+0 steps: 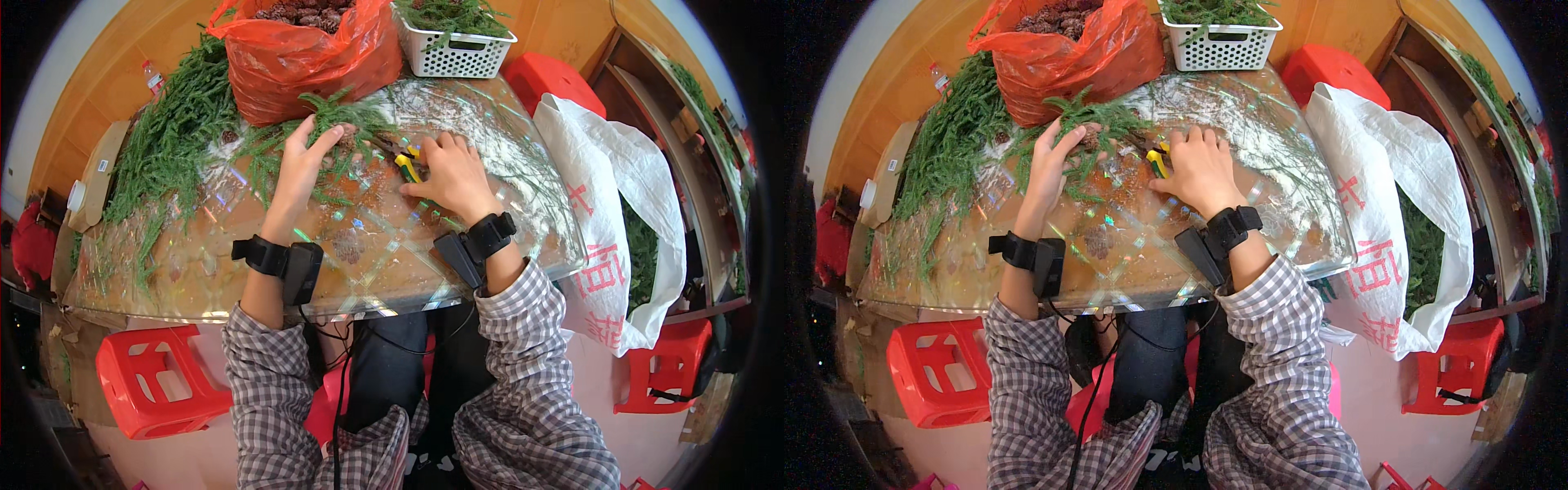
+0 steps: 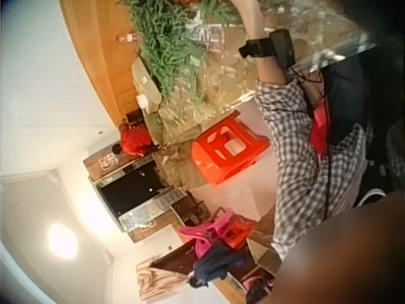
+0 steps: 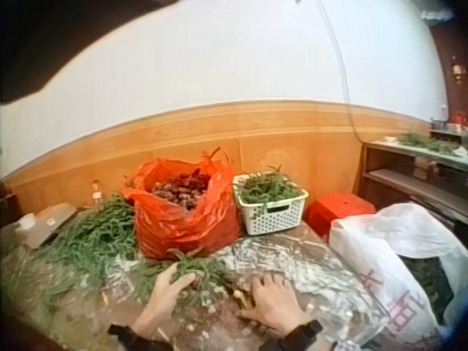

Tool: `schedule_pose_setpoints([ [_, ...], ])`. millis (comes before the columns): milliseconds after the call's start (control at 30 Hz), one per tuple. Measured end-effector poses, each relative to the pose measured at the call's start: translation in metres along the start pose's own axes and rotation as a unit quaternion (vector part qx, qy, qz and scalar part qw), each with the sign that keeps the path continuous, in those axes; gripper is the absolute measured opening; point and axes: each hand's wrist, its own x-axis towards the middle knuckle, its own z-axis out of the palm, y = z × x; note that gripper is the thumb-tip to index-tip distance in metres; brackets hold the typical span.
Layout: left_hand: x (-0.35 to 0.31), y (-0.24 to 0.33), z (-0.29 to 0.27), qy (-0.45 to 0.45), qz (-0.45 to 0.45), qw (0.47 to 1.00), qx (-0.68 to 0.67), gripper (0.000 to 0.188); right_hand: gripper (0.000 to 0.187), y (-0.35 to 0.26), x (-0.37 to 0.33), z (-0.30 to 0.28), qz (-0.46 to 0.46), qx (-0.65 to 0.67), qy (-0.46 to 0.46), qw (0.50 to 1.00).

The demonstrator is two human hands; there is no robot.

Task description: Trimming small sections from green plant stems using pliers and sorting them.

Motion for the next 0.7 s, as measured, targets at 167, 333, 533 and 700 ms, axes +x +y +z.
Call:
schedule_pose_setpoints([
  [167,-0.005,0.017,-0.007,-0.139,-0.114,0.983,-0.047,0.029,0.037,-0.008,0.009,-0.017,0.059,0.052,-0.069,0.995],
  [333,-0.008,0.019,-0.015,-0.211,-0.105,0.971,-0.049,0.028,0.032,-0.003,0.010,-0.012,0.082,0.046,-0.040,0.995],
  [533,-0.010,0.023,-0.016,-0.286,-0.129,0.949,-0.032,0.028,0.030,0.006,0.008,0.005,0.058,-0.015,-0.002,0.998],
  [700,-0.019,0.032,-0.007,-0.314,-0.184,0.929,-0.069,0.028,0.028,0.008,0.008,0.014,0.067,-0.038,0.112,0.991],
])
